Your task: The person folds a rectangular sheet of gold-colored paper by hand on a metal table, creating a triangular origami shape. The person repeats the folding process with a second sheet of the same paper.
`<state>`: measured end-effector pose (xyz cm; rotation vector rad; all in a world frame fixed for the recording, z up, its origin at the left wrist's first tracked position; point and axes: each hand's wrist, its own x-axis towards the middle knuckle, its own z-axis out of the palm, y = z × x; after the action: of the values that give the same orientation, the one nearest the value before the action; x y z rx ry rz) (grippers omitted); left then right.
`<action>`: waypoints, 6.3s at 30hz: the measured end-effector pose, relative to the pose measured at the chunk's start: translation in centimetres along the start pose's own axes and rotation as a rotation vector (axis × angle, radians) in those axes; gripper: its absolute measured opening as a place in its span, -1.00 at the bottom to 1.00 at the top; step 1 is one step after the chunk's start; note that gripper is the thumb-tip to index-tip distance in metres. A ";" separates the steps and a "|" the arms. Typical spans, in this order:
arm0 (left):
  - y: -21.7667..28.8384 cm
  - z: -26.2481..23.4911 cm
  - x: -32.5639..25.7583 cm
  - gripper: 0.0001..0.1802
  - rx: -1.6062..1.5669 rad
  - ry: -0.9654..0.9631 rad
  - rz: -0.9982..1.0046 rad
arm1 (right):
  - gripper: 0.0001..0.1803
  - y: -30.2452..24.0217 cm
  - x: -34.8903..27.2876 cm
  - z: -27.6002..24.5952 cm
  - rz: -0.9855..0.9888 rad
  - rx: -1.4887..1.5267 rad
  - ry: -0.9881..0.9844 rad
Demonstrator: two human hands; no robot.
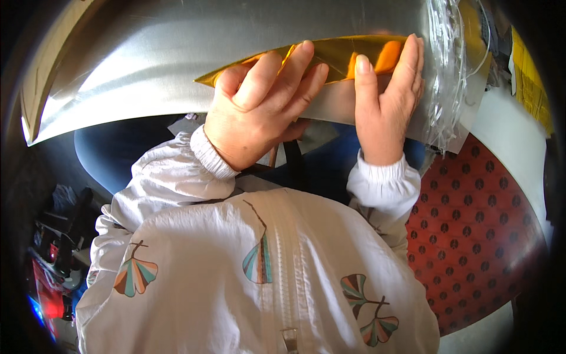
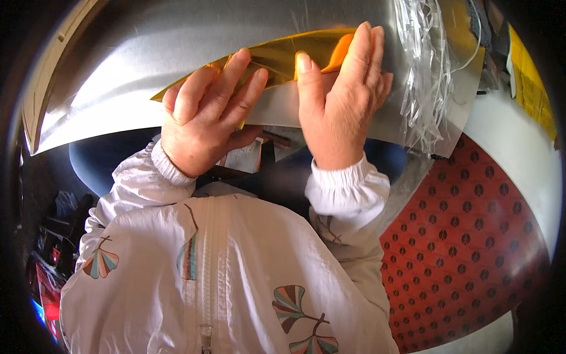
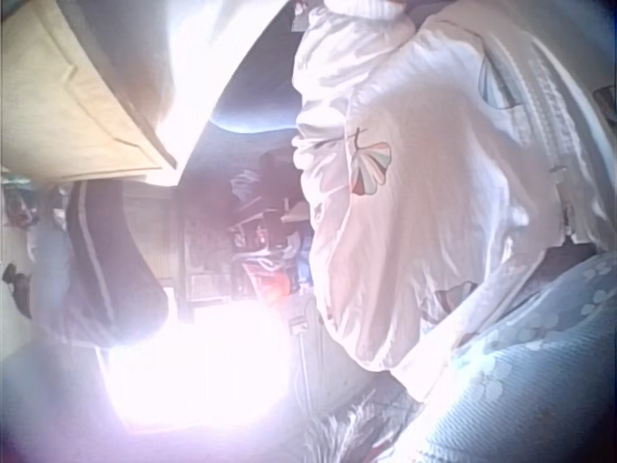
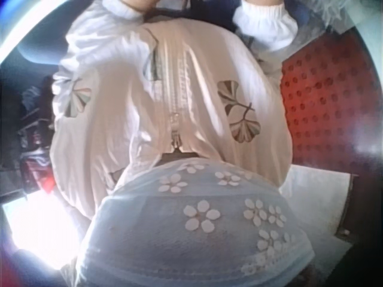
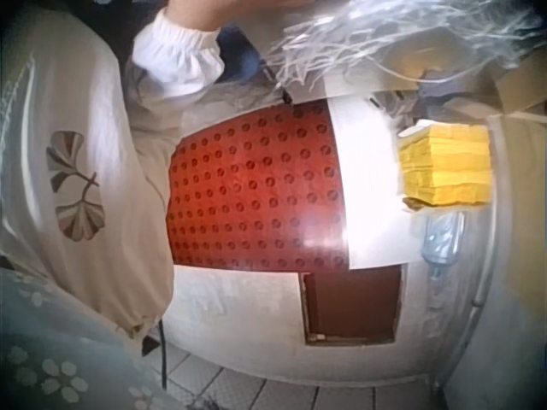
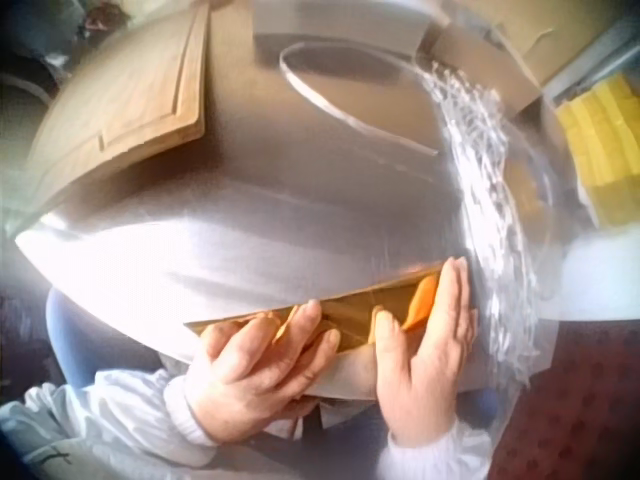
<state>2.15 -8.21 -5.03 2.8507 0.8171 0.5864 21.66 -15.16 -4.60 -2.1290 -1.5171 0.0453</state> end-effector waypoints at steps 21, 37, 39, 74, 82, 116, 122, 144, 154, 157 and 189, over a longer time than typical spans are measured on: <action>-2.2 -2.8 -3.3 -0.07 -0.042 -0.177 0.011 | -0.25 -2.5 -2.4 0.2 -0.199 -0.231 -0.145; -1.2 -1.1 -1.1 -0.41 0.058 0.043 0.096 | -0.45 -1.9 2.4 -1.2 -0.460 -0.204 -0.158; 0.4 -1.0 -1.1 -0.48 0.033 0.064 -0.015 | -0.43 -3.0 0.4 -0.9 -0.434 -0.007 -0.100; -2.8 -2.3 -0.1 -0.50 -0.306 0.110 0.182 | -0.73 -2.3 -2.2 0.2 -0.458 0.098 -0.086; -3.7 -2.9 0.4 -0.53 -0.436 0.055 0.154 | -0.75 -2.6 -2.5 0.0 -0.387 0.160 -0.078; -1.6 -1.3 1.8 -0.73 -0.405 0.242 -0.277 | -0.89 -6.2 0.3 0.1 0.137 0.464 -0.019; -1.9 -1.1 2.0 -0.72 -0.374 0.264 -0.235 | -0.88 -6.2 0.5 0.4 0.104 0.431 0.006; -1.7 -2.7 0.6 -0.82 -0.316 0.212 -0.405 | -0.78 -6.0 2.4 0.0 0.102 0.514 -0.092; -1.2 -0.5 0.1 -0.75 -0.260 0.366 0.132 | -0.79 -6.0 2.9 0.1 0.045 0.470 -0.094; -0.5 0.5 0.0 -0.66 -0.162 0.308 0.118 | -0.78 -5.9 3.2 0.0 0.041 0.463 -0.122; -0.3 -0.5 -1.0 -0.28 -0.070 -0.089 0.003 | -0.67 1.4 6.7 -1.0 -0.677 0.180 -0.328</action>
<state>0.99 -8.48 -4.97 2.7929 0.7626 0.4747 25.71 -9.95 -2.56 -1.4272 -2.2567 0.2871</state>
